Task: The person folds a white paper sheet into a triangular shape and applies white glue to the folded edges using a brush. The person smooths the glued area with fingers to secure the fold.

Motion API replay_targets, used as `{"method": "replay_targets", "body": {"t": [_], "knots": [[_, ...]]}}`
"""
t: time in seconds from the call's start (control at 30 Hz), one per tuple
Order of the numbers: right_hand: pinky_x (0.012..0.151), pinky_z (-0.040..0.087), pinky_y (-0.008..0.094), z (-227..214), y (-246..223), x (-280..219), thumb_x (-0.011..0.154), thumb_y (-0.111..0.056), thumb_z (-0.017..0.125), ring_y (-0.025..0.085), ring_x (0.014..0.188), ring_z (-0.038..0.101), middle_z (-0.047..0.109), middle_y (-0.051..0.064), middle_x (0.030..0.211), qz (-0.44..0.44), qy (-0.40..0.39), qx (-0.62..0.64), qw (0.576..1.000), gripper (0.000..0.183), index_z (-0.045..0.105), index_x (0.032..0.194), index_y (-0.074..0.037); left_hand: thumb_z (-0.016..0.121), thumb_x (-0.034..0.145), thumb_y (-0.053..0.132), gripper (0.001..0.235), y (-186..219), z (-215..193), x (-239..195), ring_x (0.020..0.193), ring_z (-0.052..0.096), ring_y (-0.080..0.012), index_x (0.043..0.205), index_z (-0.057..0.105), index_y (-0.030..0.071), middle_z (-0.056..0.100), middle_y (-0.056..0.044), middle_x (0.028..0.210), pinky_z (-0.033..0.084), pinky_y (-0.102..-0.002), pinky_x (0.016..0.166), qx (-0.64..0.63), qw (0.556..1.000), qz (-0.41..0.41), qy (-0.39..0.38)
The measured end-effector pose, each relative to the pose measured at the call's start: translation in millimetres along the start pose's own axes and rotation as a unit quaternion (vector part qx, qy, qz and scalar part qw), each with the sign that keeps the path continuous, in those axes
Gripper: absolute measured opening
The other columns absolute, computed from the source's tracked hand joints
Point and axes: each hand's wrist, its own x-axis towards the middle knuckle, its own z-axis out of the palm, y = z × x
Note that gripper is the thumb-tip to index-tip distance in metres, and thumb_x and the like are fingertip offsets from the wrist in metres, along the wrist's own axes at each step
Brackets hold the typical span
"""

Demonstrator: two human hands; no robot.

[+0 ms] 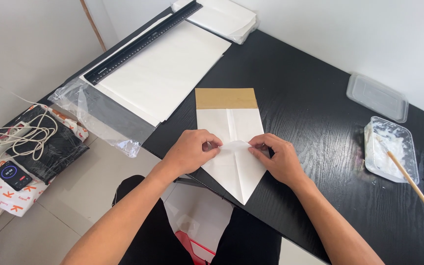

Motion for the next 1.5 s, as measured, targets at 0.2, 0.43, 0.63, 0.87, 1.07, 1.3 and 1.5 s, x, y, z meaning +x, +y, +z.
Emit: {"method": "replay_targets", "body": {"t": [0.2,0.43,0.63,0.87,1.07,1.3,1.5], "knots": [[0.086,0.059,0.029,0.2,2.0,-0.9,0.089,-0.012,0.075,0.017,0.089,0.073,0.079,0.002,0.094,-0.013,0.01,0.003,1.0,0.012,0.077,0.101,-0.011,0.068,0.093,0.017,0.023,-3.7,5.1,-0.5,0.092,0.072,-0.0218,0.114,0.077,0.013,0.079,-0.008,0.102,0.062,-0.031,0.076,-0.011,1.0,0.005,0.016],[0.085,0.059,0.034,-1.4,-1.3,2.1,0.09,-0.014,0.074,0.02,0.083,0.072,0.078,0.006,0.086,0.001,0.015,-0.002,1.0,0.013,0.078,0.102,-0.014,0.067,0.093,0.018,0.025,-2.5,7.3,-2.0,0.093,0.072,-0.0201,0.116,0.076,0.014,0.079,-0.008,0.103,0.061,-0.029,0.077,-0.013,1.0,-0.007,0.02],[0.086,0.059,0.037,-7.4,-7.1,1.5,0.089,-0.012,0.075,0.023,0.081,0.073,0.08,0.01,0.085,0.021,0.004,0.016,1.0,0.013,0.079,0.102,-0.01,0.069,0.092,0.02,0.029,14.8,-1.8,4.1,0.098,0.073,-0.0233,0.12,0.074,0.013,0.078,-0.009,0.109,0.062,-0.033,0.08,0.013,1.0,0.003,0.017],[0.088,0.058,0.038,-5.3,-0.2,2.2,0.089,-0.011,0.075,0.024,0.084,0.074,0.081,0.01,0.09,0.024,0.011,0.024,0.999,0.014,0.08,0.102,-0.01,0.073,0.088,0.033,0.031,39.1,14.5,53.4,0.115,0.064,-0.0303,0.115,0.075,0.019,0.072,-0.006,0.119,0.053,-0.046,0.097,0.183,0.976,0.118,0.009],[0.085,0.058,0.037,-3.3,6.1,4.5,0.088,-0.012,0.077,0.023,0.084,0.074,0.081,0.008,0.089,0.021,0.016,0.027,0.999,0.011,0.08,0.098,-0.011,0.078,0.081,0.028,0.014,50.8,51.2,95.6,0.105,0.063,-0.0275,0.092,0.079,0.02,0.072,-0.001,0.1,0.049,-0.048,0.093,0.308,0.939,0.15,-0.016],[0.077,0.057,0.034,5.9,32.1,5.2,0.086,-0.014,0.079,0.018,0.078,0.071,0.078,0.005,0.08,0.014,0.033,0.026,0.999,0.005,0.079,0.091,-0.012,0.077,0.084,0.017,0.005,78.4,44.3,88.9,0.086,0.066,-0.0253,0.082,0.078,0.012,0.072,-0.003,0.079,0.05,-0.046,0.087,0.342,0.926,0.154,-0.044],[0.077,0.057,0.033,2.8,22.4,3.6,0.087,-0.014,0.079,0.018,0.081,0.073,0.08,0.005,0.086,0.019,0.02,0.038,0.999,0.006,0.08,0.092,-0.012,0.08,0.081,0.011,0.004,91.0,27.5,80.2,0.09,0.064,-0.0259,0.085,0.079,0.012,0.074,-0.005,0.084,0.045,-0.047,0.09,0.351,0.922,0.157,-0.052]]}}
